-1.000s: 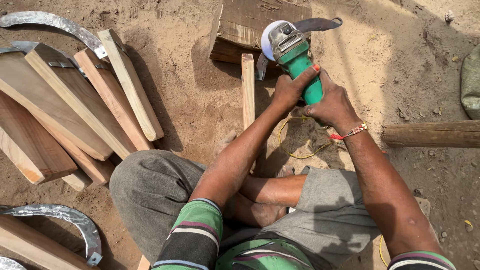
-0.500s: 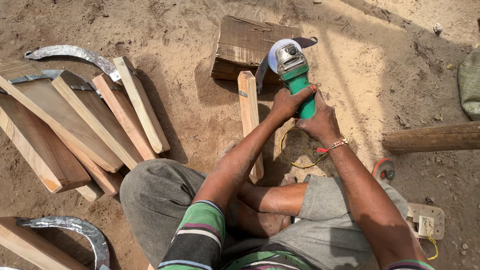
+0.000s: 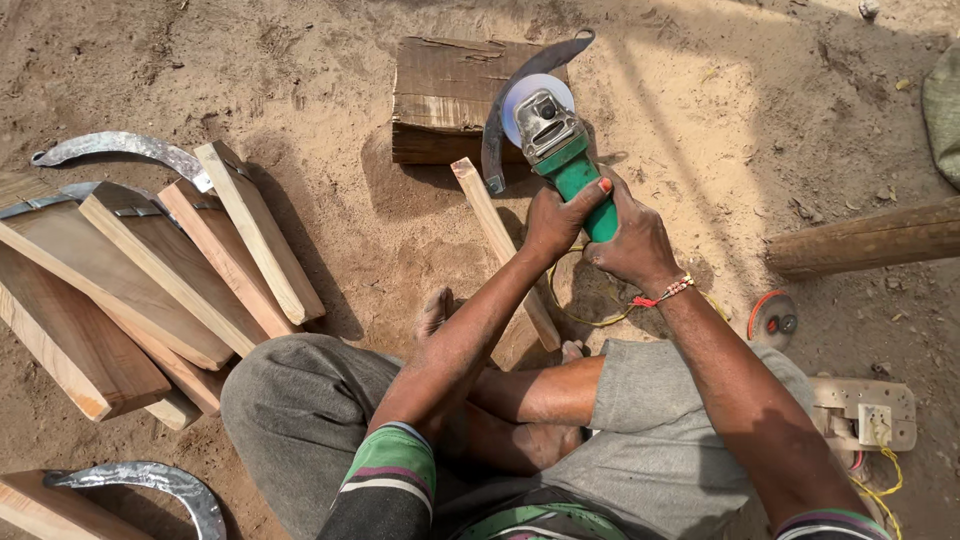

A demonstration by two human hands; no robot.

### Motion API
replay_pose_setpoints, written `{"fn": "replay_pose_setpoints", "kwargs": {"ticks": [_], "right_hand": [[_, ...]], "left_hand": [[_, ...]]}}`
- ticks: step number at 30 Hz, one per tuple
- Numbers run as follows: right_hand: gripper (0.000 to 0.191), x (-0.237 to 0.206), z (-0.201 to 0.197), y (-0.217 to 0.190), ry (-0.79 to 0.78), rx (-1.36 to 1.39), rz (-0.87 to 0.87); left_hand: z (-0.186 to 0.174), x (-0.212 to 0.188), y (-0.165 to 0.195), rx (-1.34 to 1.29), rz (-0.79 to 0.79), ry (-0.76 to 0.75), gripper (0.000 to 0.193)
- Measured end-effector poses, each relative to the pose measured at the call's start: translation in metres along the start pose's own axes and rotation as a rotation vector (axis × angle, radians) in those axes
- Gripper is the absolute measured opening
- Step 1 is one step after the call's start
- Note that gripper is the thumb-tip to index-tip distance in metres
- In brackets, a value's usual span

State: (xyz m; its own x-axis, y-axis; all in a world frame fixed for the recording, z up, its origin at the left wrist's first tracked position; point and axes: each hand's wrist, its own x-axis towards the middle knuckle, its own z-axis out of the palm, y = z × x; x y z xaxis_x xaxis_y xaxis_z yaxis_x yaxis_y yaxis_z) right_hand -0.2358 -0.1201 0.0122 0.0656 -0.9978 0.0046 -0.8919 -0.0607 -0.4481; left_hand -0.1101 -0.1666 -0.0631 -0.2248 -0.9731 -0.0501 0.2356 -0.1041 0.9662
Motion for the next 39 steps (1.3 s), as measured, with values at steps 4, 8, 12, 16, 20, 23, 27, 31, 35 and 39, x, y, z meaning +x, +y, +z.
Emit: {"fn": "replay_pose_setpoints", "kwargs": {"ticks": [4, 8, 12, 16, 20, 23, 27, 31, 35, 39], "right_hand": [[0.090, -0.049, -0.018, 0.012, 0.154, 0.127, -0.178], [0.059, -0.066, -0.038, 0.034, 0.319, 0.315, -0.110], [0.045, -0.071, -0.045, 0.052, 0.386, 0.996, -0.107], [0.044, -0.069, -0.040, 0.073, 0.333, 1.357, 0.159], [0.042, -0.059, -0.040, 0.095, 0.449, 1.290, 0.124], [0.034, -0.056, -0.037, 0.094, 0.452, 1.252, 0.128], [0.032, -0.055, -0.031, 0.073, 0.483, 1.331, 0.161], [0.028, -0.046, -0.039, 0.063, 0.391, 1.247, 0.047], [0.015, -0.044, -0.041, 0.067, 0.293, 1.264, 0.230], [0.017, -0.053, -0.010, 0.050, 0.256, 1.210, 0.249]], "left_hand": [[0.023, -0.049, 0.026, 0.098, 0.111, -0.073, 0.058], [0.068, -0.056, 0.080, 0.262, 0.318, -0.171, 0.063], [0.098, -0.072, 0.096, 0.715, 0.316, -0.062, 0.075], [0.076, -0.124, 0.056, 0.748, 0.235, 0.102, 0.061], [0.005, -0.139, 0.020, 0.949, -0.025, 0.415, 0.072], [-0.022, -0.151, -0.003, 0.940, -0.610, 0.340, 0.070], [-0.030, -0.174, -0.014, 0.884, -0.497, 0.371, 0.072], [-0.040, -0.185, 0.003, 0.742, -0.500, 0.377, 0.075], [-0.047, -0.174, 0.022, 0.730, -0.530, 0.409, 0.075], [-0.042, -0.163, 0.023, 0.771, -0.680, 0.385, 0.084]]}}
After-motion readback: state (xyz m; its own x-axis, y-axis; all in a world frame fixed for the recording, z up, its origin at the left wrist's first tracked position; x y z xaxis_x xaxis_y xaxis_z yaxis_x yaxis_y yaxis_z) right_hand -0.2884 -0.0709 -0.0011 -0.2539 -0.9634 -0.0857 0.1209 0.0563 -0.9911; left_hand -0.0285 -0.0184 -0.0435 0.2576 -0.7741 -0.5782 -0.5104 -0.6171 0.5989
